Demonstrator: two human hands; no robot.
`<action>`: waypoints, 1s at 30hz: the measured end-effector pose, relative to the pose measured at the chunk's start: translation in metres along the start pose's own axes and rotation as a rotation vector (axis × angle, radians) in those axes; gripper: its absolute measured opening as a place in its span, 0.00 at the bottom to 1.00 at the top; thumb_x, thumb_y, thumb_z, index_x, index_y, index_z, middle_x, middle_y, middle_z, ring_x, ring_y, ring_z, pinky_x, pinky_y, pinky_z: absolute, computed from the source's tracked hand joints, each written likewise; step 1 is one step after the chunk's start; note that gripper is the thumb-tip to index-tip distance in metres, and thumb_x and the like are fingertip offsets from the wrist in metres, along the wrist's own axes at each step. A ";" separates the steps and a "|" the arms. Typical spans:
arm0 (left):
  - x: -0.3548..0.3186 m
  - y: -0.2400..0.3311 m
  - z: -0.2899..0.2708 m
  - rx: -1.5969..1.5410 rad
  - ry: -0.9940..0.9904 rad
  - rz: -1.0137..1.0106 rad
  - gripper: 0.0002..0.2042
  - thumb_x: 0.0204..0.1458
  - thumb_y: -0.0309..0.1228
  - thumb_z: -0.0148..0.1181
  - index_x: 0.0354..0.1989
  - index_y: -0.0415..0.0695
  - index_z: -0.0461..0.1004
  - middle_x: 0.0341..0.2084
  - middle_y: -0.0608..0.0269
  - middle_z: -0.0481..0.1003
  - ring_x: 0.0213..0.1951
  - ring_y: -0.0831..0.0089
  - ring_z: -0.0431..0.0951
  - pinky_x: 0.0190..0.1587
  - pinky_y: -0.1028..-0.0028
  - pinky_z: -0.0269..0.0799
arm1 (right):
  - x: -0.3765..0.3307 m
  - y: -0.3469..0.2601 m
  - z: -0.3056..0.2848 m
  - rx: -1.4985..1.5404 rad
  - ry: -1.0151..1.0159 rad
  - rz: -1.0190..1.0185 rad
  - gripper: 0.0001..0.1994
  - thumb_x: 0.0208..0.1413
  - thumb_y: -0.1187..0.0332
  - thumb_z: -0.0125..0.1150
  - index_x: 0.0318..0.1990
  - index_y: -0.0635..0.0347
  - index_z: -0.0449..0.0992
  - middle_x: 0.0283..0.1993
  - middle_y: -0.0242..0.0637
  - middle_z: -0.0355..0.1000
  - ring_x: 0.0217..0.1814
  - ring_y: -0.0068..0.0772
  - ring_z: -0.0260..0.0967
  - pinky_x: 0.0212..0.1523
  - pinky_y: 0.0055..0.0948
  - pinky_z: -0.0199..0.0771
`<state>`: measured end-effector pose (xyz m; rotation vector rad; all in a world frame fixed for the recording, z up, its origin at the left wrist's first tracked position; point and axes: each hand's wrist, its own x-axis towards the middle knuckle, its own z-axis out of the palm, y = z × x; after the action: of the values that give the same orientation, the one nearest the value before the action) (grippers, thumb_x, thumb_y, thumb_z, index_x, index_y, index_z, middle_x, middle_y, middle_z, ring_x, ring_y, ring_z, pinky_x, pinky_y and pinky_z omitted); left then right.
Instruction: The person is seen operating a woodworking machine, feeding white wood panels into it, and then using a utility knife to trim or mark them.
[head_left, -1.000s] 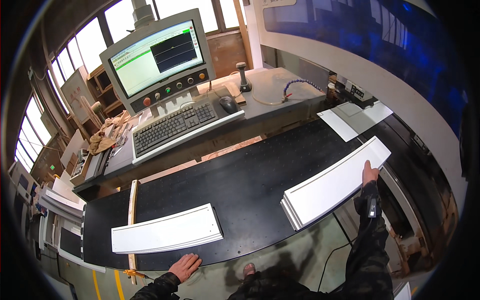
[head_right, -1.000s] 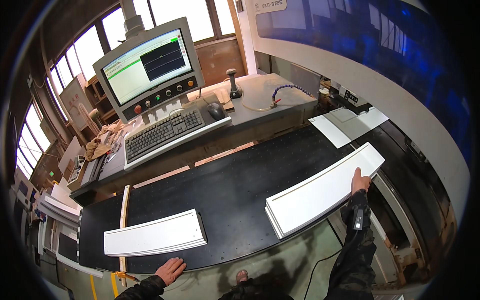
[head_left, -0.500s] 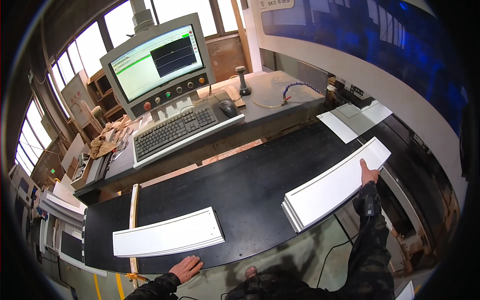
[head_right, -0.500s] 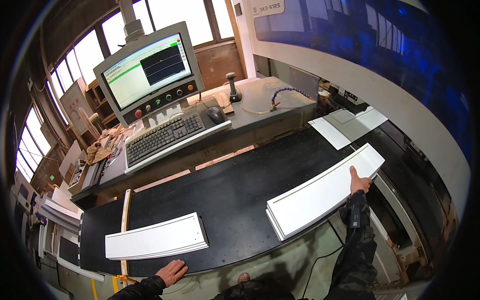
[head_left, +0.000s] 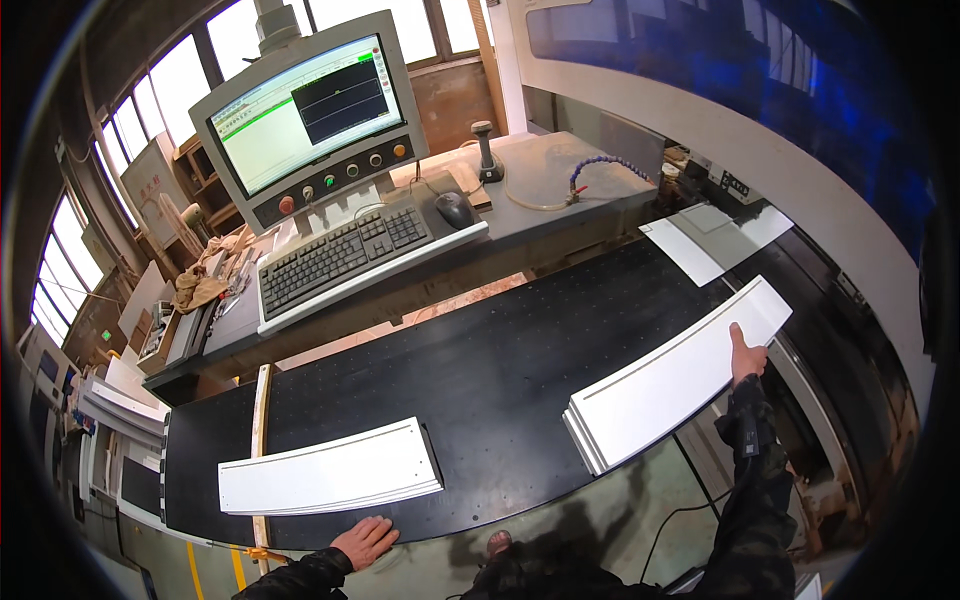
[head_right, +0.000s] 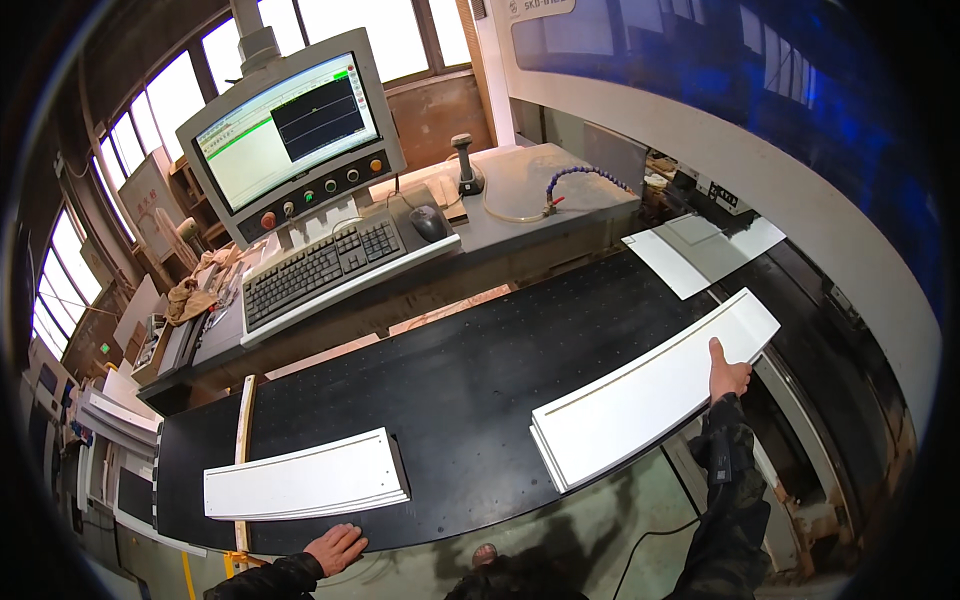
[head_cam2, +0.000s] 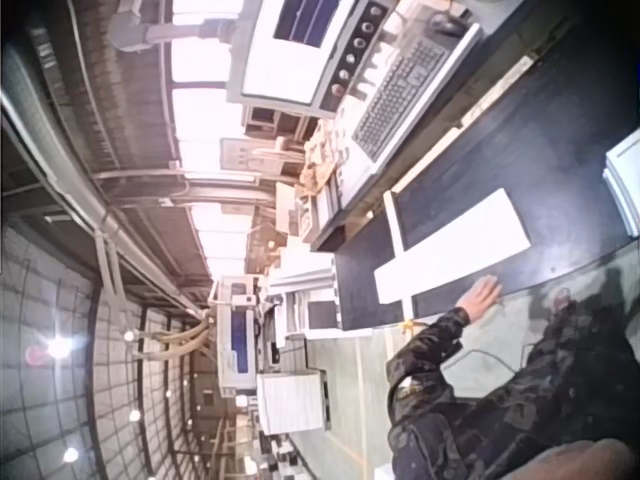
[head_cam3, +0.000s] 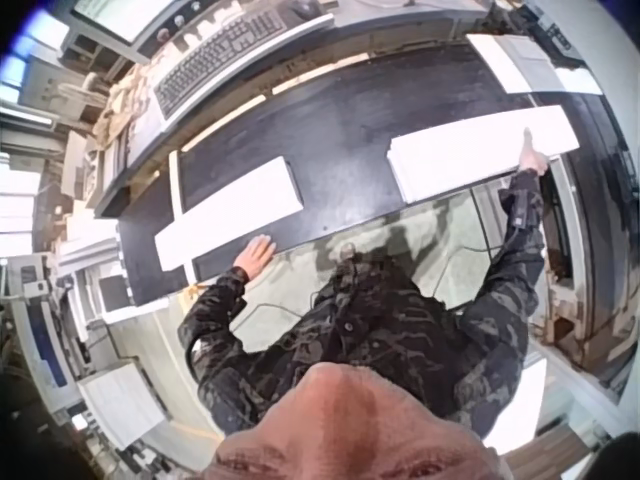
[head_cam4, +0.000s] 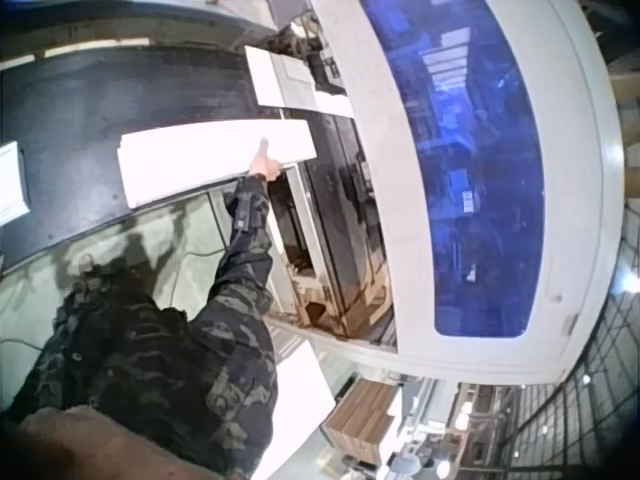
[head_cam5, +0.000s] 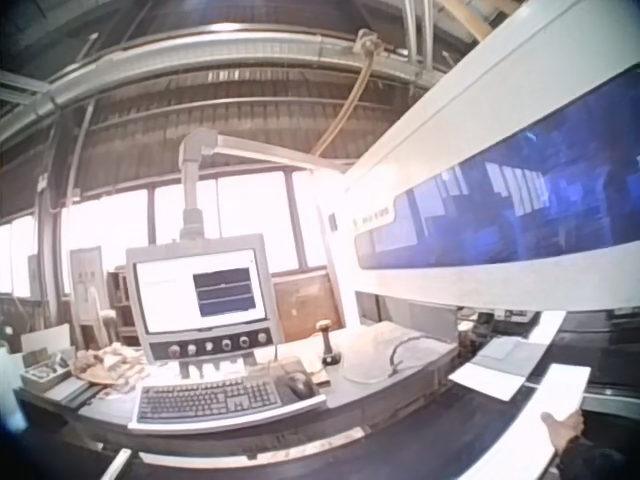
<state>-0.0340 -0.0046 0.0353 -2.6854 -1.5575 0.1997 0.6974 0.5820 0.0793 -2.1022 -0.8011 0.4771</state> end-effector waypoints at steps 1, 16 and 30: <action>0.000 0.000 0.002 0.005 0.024 -0.004 0.24 0.71 0.40 0.65 0.70 0.42 0.75 0.65 0.42 0.75 0.67 0.43 0.76 0.73 0.50 0.73 | 0.005 0.003 0.000 -0.009 0.012 -0.015 0.65 0.50 0.27 0.78 0.75 0.83 0.64 0.77 0.71 0.67 0.82 0.68 0.63 0.84 0.53 0.60; -0.006 -0.007 0.010 -0.032 -0.046 -0.010 0.25 0.70 0.38 0.66 0.73 0.46 0.75 0.67 0.43 0.76 0.69 0.43 0.76 0.73 0.48 0.74 | 0.019 0.019 0.012 0.145 -0.037 -0.159 0.58 0.52 0.30 0.79 0.71 0.80 0.72 0.73 0.65 0.75 0.77 0.61 0.72 0.79 0.50 0.70; -0.003 -0.004 0.004 0.038 -0.070 -0.012 0.28 0.67 0.34 0.63 0.76 0.46 0.72 0.70 0.46 0.72 0.70 0.47 0.74 0.75 0.51 0.72 | 0.010 0.008 0.003 0.072 -0.028 -0.072 0.63 0.51 0.27 0.77 0.75 0.80 0.65 0.77 0.67 0.69 0.80 0.64 0.67 0.81 0.53 0.67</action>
<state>-0.0397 -0.0054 0.0320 -2.6675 -1.5709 0.3222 0.7056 0.5865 0.0702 -1.9977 -0.8603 0.4905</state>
